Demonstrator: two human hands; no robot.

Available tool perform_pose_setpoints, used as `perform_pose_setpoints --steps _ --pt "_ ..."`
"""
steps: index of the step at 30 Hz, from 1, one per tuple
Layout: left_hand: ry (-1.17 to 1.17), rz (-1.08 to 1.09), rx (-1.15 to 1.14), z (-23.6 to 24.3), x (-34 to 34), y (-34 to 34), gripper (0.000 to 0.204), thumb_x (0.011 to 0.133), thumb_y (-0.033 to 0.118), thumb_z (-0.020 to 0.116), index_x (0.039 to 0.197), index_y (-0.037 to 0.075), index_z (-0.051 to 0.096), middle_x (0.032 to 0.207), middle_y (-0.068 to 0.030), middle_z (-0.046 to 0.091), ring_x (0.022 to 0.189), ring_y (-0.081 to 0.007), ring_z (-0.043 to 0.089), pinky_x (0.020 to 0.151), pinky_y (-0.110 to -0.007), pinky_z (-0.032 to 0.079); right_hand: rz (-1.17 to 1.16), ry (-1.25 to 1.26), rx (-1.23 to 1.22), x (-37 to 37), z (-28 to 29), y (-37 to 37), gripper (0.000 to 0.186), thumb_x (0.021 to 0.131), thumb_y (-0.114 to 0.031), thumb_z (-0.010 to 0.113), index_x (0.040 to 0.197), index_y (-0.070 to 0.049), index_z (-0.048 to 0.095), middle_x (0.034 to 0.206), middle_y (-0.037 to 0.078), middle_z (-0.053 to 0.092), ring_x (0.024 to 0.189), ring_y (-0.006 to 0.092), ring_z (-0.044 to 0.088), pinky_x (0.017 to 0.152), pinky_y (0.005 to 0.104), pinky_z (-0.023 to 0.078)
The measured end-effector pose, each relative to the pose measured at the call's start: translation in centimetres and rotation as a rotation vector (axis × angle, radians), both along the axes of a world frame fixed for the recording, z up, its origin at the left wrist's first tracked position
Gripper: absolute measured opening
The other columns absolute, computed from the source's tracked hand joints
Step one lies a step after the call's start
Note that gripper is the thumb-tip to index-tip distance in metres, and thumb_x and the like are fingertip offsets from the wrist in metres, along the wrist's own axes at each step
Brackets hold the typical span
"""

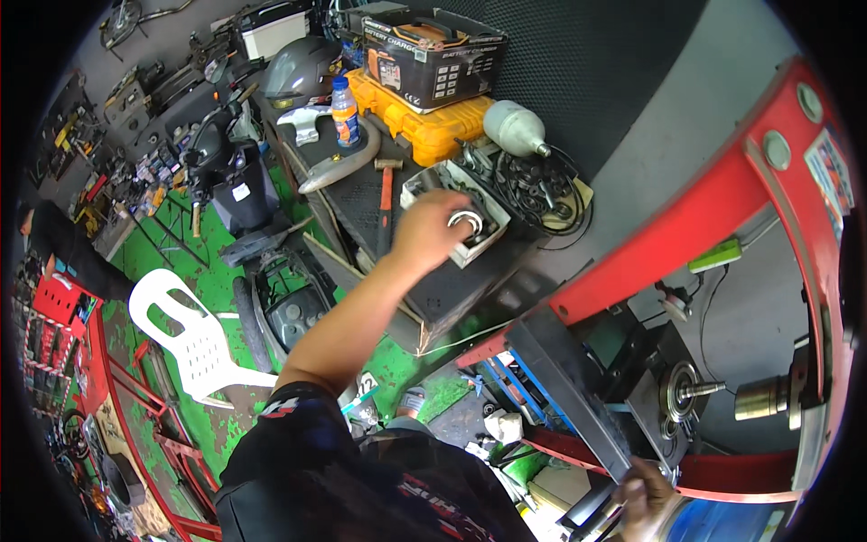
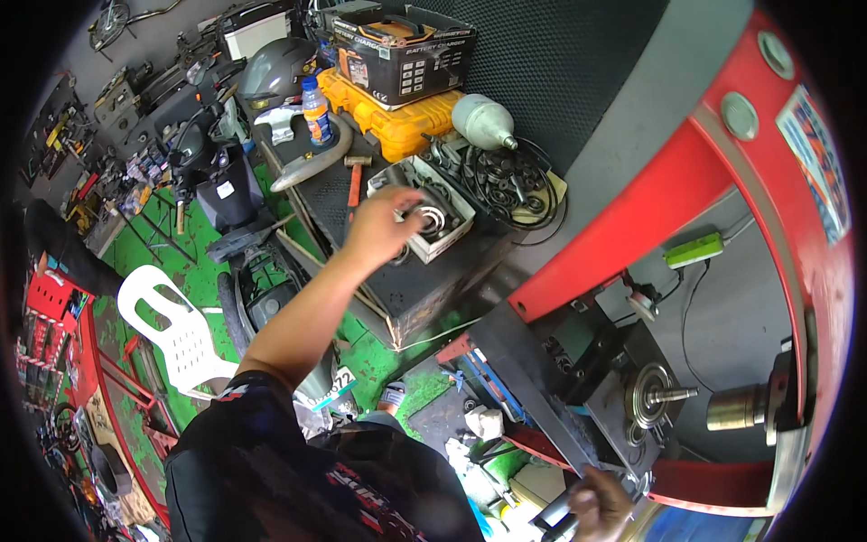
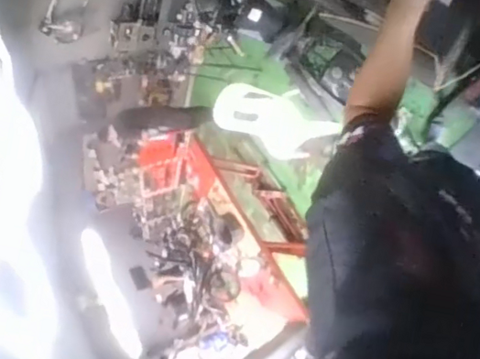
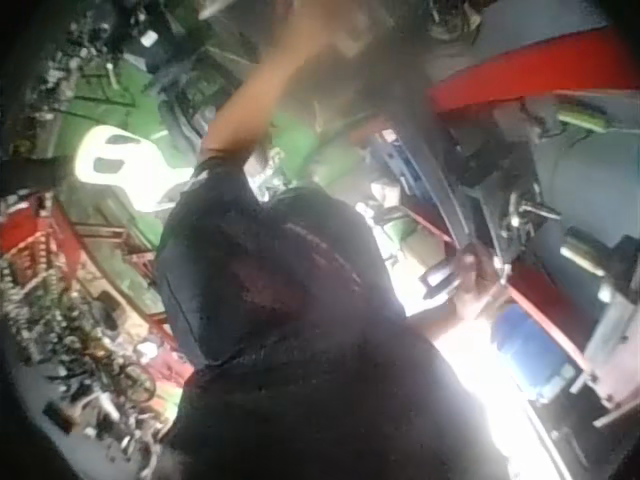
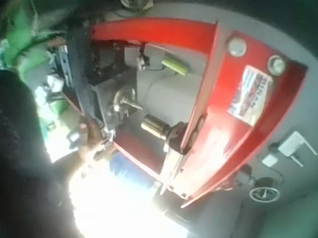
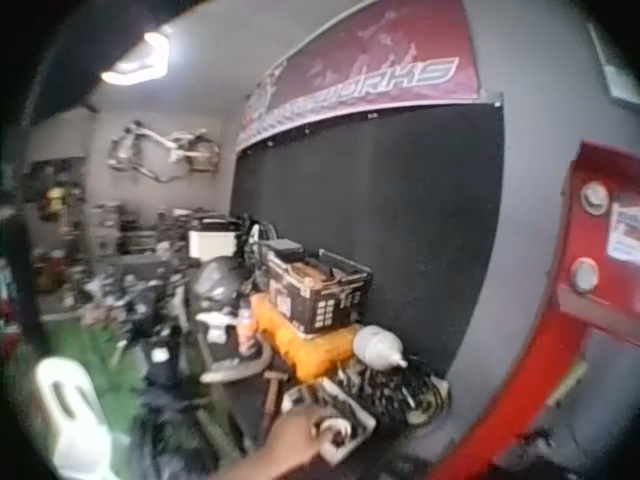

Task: The person uses a red hydraulic press to press bearings onto and off of a metal shaft. They repeatedly position the shaft and bearing under the press ram, operate the hydraulic lever to apply pressure, and then remove the components. The person also handles a metal plate and a cloth during the process.

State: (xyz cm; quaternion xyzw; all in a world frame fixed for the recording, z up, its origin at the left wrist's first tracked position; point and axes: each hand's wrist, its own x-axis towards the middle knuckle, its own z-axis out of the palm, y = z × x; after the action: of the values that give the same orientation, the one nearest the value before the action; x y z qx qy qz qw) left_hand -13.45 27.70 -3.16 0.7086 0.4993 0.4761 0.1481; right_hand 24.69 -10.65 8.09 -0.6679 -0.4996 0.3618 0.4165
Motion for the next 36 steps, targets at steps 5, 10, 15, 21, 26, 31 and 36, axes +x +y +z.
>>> perform_pose_setpoints --steps 5,10,15,21,26,31,36 --pt "0.371 -0.023 -0.059 -1.4 -6.0 4.6 0.060 0.077 0.027 0.085 0.130 0.007 0.066 0.126 -0.0152 0.067 0.123 -0.0363 0.060 0.116 -0.050 0.038 0.133 -0.064 0.121 -7.3 -3.9 7.5 0.034 0.097 -0.021 0.073 0.118 0.005 0.071 0.079 0.004 0.061 0.067 0.0106 0.058 0.060 0.0256 0.046" --pt "0.438 -0.204 -0.045 -0.6 -4.8 8.9 0.054 0.078 0.018 0.077 0.131 0.007 0.066 0.131 -0.0129 0.065 0.126 -0.0351 0.056 0.112 -0.051 0.037 -0.005 -0.367 0.536 -11.2 -6.6 15.8 0.041 0.091 -0.022 0.074 0.121 0.006 0.069 0.094 0.012 0.065 0.065 0.0144 0.056 0.061 0.0287 0.047" --pt "0.652 -0.465 0.008 -2.1 -4.3 17.3 0.048 0.079 0.010 0.069 0.126 0.011 0.070 0.119 -0.0113 0.073 0.122 -0.0339 0.059 0.105 -0.046 0.046 -0.272 -0.323 0.810 -11.7 -10.7 21.3 0.040 0.096 -0.031 0.073 0.113 0.004 0.066 0.100 0.014 0.060 0.068 0.0148 0.055 0.058 0.0269 0.043" --pt "0.874 -0.576 -0.200 -3.5 -3.1 20.2 0.035 0.083 0.012 0.065 0.117 0.015 0.074 0.116 -0.0104 0.074 0.121 -0.0331 0.061 0.103 -0.049 0.046 -0.242 -0.370 0.667 -10.7 -12.9 21.5 0.034 0.098 -0.031 0.072 0.097 0.001 0.060 0.092 0.011 0.059 0.066 0.0133 0.052 0.056 0.0263 0.039" --pt "0.784 -0.639 -0.139 -1.4 -2.7 22.2 0.038 0.078 0.006 0.068 0.115 0.011 0.074 0.114 -0.0145 0.073 0.115 -0.0367 0.065 0.098 -0.046 0.053 -0.234 -0.470 0.557 -11.3 -12.3 22.2 0.036 0.098 -0.035 0.066 0.096 0.000 0.059 0.084 0.007 0.055 0.070 0.0147 0.047 0.065 0.0296 0.038" --pt "1.073 -0.610 -0.359 1.0 -1.8 22.9 0.035 0.077 0.005 0.069 0.110 0.010 0.077 0.114 -0.0144 0.074 0.109 -0.0372 0.070 0.090 -0.048 0.057 -0.239 -0.542 0.558 -11.3 -12.1 22.4 0.038 0.099 -0.038 0.065 0.095 0.000 0.059 0.082 0.010 0.058 0.063 0.0161 0.048 0.059 0.0296 0.039" --pt "0.966 -0.747 -0.248 -0.7 -3.9 23.7 0.023 0.077 0.007 0.073 0.100 0.008 0.077 0.107 -0.0132 0.073 0.111 -0.0357 0.067 0.094 -0.046 0.055 -0.232 -0.528 0.547 -11.0 -12.4 22.5 0.040 0.100 -0.040 0.064 0.095 0.000 0.058 0.081 0.012 0.058 0.061 0.0157 0.049 0.057 0.0298 0.039"
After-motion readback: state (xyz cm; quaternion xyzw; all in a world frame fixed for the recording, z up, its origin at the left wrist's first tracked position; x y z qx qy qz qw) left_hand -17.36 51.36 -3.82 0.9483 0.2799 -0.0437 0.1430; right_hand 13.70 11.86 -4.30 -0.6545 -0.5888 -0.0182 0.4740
